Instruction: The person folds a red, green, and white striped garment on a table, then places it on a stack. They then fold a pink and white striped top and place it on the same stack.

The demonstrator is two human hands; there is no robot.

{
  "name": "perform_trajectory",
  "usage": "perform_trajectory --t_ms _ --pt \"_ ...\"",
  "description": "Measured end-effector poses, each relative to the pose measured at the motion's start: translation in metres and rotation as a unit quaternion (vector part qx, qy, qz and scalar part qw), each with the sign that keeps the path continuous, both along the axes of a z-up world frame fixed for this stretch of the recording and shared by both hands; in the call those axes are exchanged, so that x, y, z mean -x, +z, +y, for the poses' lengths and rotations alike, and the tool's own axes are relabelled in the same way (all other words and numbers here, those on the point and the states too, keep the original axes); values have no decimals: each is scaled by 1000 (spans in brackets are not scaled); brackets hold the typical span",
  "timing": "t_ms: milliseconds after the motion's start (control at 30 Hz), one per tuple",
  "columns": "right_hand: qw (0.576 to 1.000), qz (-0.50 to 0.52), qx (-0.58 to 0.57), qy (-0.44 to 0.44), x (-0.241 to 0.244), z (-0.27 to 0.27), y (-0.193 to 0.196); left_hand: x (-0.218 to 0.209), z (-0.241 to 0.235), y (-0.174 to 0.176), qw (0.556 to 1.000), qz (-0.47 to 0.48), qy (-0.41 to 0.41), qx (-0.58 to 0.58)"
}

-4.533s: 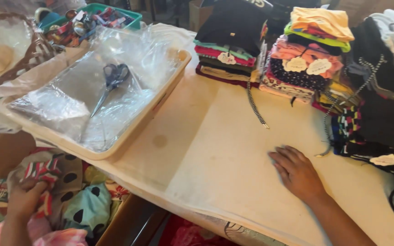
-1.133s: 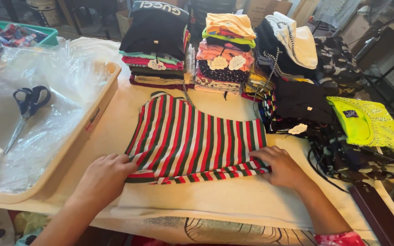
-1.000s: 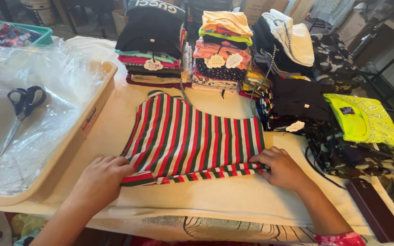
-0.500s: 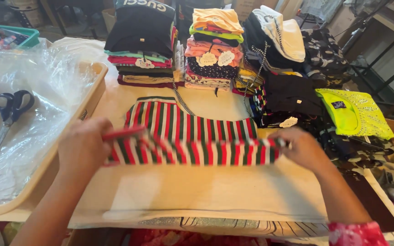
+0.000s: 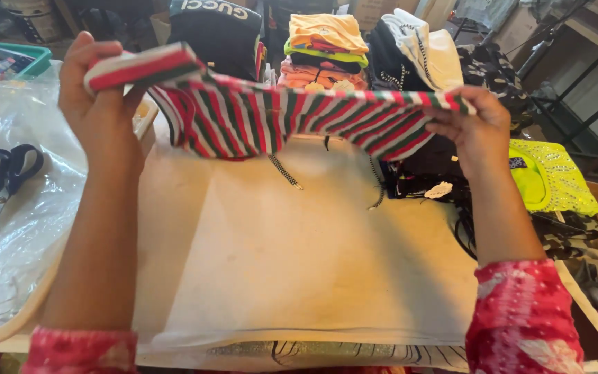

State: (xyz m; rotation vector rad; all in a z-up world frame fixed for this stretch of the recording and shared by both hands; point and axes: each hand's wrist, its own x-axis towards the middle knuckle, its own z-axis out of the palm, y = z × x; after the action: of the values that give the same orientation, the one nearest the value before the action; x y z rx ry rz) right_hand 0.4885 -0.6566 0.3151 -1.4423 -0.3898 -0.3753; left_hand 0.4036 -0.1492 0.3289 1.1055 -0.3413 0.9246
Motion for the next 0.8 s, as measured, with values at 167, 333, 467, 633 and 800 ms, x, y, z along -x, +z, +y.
perform_trajectory --t_ms 167,333,467,633,800 --pt "998 32 3 50 35 -32 -56 55 26 -61 976 -20 121 -181" --pt "977 96 177 70 80 -76 -125 141 22 -94 886 154 160 -406" --pt "946 79 267 167 125 -82 -144 182 44 -132 843 248 63 -473" --pt "811 178 532 163 151 -81 -152 199 28 -115 645 476 -12 -598" --pt "815 158 539 141 139 -69 -142 156 44 -138 755 331 22 -565"
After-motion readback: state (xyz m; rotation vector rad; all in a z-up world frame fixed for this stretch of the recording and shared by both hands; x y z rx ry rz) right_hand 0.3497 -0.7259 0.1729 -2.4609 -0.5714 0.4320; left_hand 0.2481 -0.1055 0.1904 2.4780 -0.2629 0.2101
